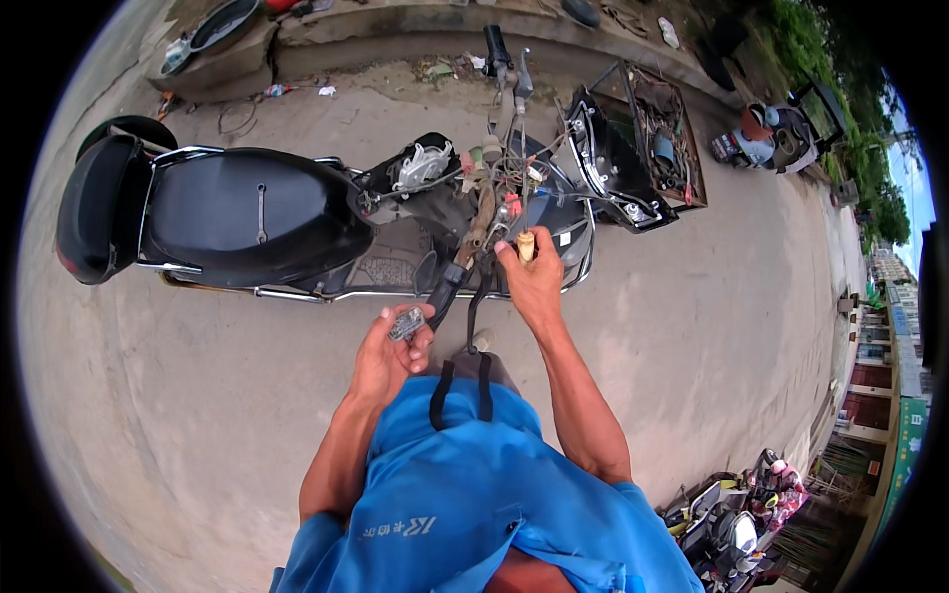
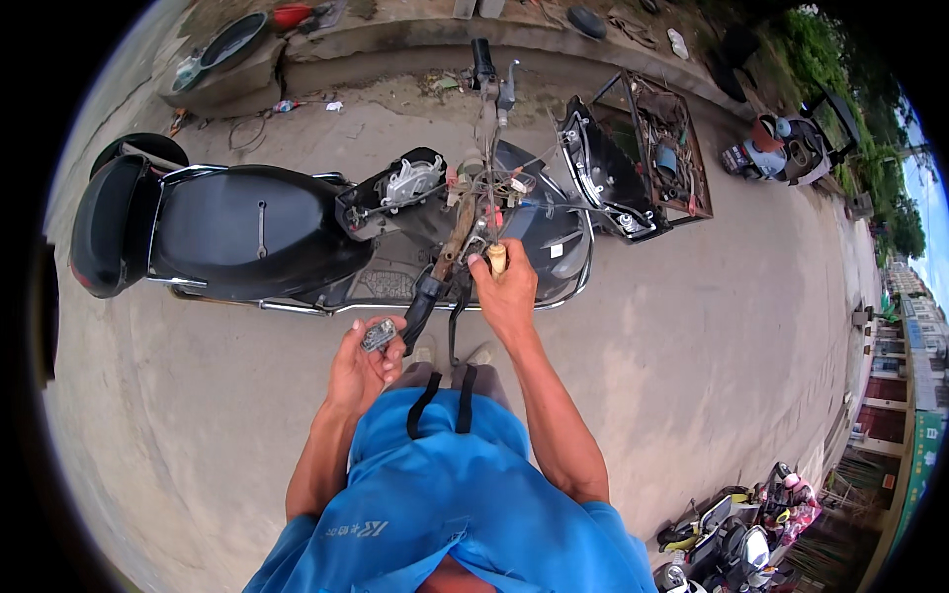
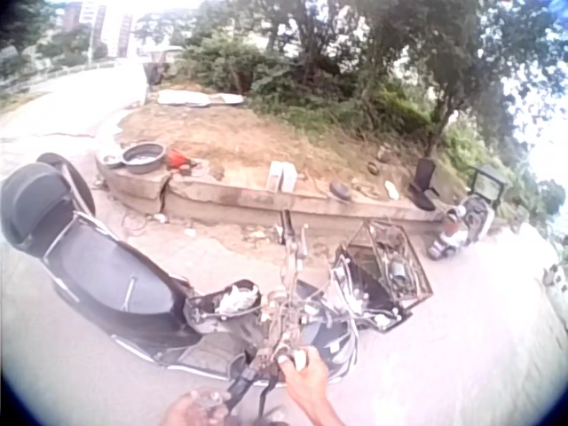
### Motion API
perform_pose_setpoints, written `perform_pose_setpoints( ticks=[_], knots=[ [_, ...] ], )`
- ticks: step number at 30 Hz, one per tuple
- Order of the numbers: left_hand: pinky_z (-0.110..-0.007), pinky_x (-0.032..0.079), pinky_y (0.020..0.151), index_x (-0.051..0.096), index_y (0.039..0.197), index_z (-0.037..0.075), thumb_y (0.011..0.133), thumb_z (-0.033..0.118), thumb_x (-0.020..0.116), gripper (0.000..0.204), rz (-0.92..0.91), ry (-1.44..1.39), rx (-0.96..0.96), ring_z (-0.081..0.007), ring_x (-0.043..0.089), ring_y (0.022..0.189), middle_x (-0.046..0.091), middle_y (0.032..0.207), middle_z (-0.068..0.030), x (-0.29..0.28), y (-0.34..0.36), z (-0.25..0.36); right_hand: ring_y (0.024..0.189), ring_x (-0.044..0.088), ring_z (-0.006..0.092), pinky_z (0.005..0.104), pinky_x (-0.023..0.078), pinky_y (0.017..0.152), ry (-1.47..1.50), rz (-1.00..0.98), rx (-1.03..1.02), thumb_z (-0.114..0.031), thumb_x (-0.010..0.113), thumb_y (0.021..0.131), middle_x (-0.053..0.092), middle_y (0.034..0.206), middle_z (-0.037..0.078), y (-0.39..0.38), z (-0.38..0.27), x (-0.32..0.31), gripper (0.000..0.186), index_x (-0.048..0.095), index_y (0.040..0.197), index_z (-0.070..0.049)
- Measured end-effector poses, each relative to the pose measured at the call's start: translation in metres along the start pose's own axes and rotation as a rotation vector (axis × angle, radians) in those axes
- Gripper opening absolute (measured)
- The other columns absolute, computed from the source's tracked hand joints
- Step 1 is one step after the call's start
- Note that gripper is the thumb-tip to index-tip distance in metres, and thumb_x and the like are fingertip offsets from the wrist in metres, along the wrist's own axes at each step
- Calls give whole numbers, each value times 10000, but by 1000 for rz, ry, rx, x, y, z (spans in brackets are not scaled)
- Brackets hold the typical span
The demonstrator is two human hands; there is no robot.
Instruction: The person works on the exposed wiring and handlebar components of a motorcycle using a screwdriver and their hands. They move between a parts cart and the motorcycle, pulling on wires, using a screwdriver to pry or loosen components, and handling a small electrical connector.
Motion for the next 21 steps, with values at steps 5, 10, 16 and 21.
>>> perform_pose_setpoints(
  ticks=[5, 10, 16, 21],
  knots=[
    [-260, 375, 569, 567, 1233, -20, 1041, 473, 404, 553, 5, 31, -40, -117, 447, 670, 538, 798, -56, -4, -2, -1, 572, 502, 111, 286, 426, 525, 390, -78, 189, -124, 747, 858, 550, 696, 9, -30, 17, -28, 250, 547, 986, -46],
    [-261, 392, 598, 535, 1299, -15, 1067, 356, 394, 459, -84, 50, -137, -109, 466, 689, 562, 836, -58, 5, -4, -4, 533, 483, 74, 233, 399, 451, 755, -36, 271, -34, 686, 880, 576, 849, 43, -73, 28, -71, 200, 528, 996, -72],
    [-278, 433, 632, 495, 1342, -20, 1045, 237, 449, 396, -218, 51, -269, -133, 479, 722, 581, 909, -96, 29, 3, -21, 545, 502, 82, 234, 377, 444, 1106, -42, 323, -1, 708, 858, 602, 942, 79, -109, 44, -99, 249, 566, 1058, -44],
    [-284, 443, 661, 505, 1327, -10, 1033, 167, 450, 348, -263, 196, -409, -134, 490, 755, 590, 955, -97, 38, 18, -47, 549, 492, 68, 226, 359, 442, 725, -26, 457, 43, 723, 836, 590, 1049, 88, -133, 80, -93, 283, 569, 1059, -39]
  ],
)
Point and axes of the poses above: each hand's wrist, its own y-axis towards the middle knuckle, its own x-axis out of the palm, z = x × y, the point moved 3 cm from there along y, towards the middle knuckle
